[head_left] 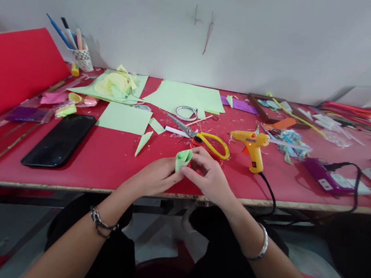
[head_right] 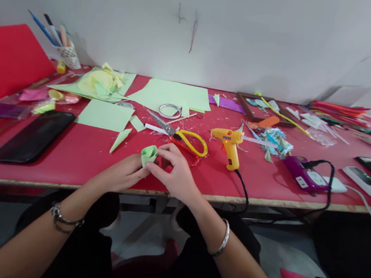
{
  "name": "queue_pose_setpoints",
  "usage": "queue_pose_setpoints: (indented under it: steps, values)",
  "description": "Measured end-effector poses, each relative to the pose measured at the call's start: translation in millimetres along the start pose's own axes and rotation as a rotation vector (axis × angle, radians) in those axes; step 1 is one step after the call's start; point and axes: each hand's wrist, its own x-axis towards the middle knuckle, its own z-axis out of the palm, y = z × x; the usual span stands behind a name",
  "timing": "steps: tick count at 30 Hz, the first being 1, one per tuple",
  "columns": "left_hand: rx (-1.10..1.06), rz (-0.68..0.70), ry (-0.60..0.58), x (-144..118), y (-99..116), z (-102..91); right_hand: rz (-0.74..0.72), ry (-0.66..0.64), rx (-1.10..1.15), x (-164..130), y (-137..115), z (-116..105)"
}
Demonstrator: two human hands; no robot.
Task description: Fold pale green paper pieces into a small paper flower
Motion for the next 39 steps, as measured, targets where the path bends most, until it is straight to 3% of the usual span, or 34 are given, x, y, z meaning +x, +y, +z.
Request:
queue_pose_setpoints:
  steps: [6, 13, 22, 27, 33, 36, 39]
  values:
    - [0.03, -0.003, 0.031, 3, 0, 1.4, 0.082, 0.028, 0.149, -2, 8, -2]
    - [0.053, -0.031, 0.091, 5, 3, 4.4, 0.129, 0.084, 0.124, -3, 14, -3]
    - [0.05, -0.075, -0.014, 2, 3, 1.5, -0.047, 0.114, 0.232, -8, 12, -10]
    - [0.091, -0.05, -0.015, 1, 3, 3.2, -0.162, 0.057, 0.177, -7, 12, -16]
    - [0.135, -0.034, 0.004, 3, 3, 6.0, -0.152, 0.052, 0.126, -7, 7, -15]
    - [0.176, -0.043, 0.02, 4, 3, 5.4, -0.14, 0.125, 0.107, -9, 6, -18]
    - [0.239, -0.045, 0.041, 3, 4, 3.9, -0.129, 0.331, 0.107, -10, 7, -27]
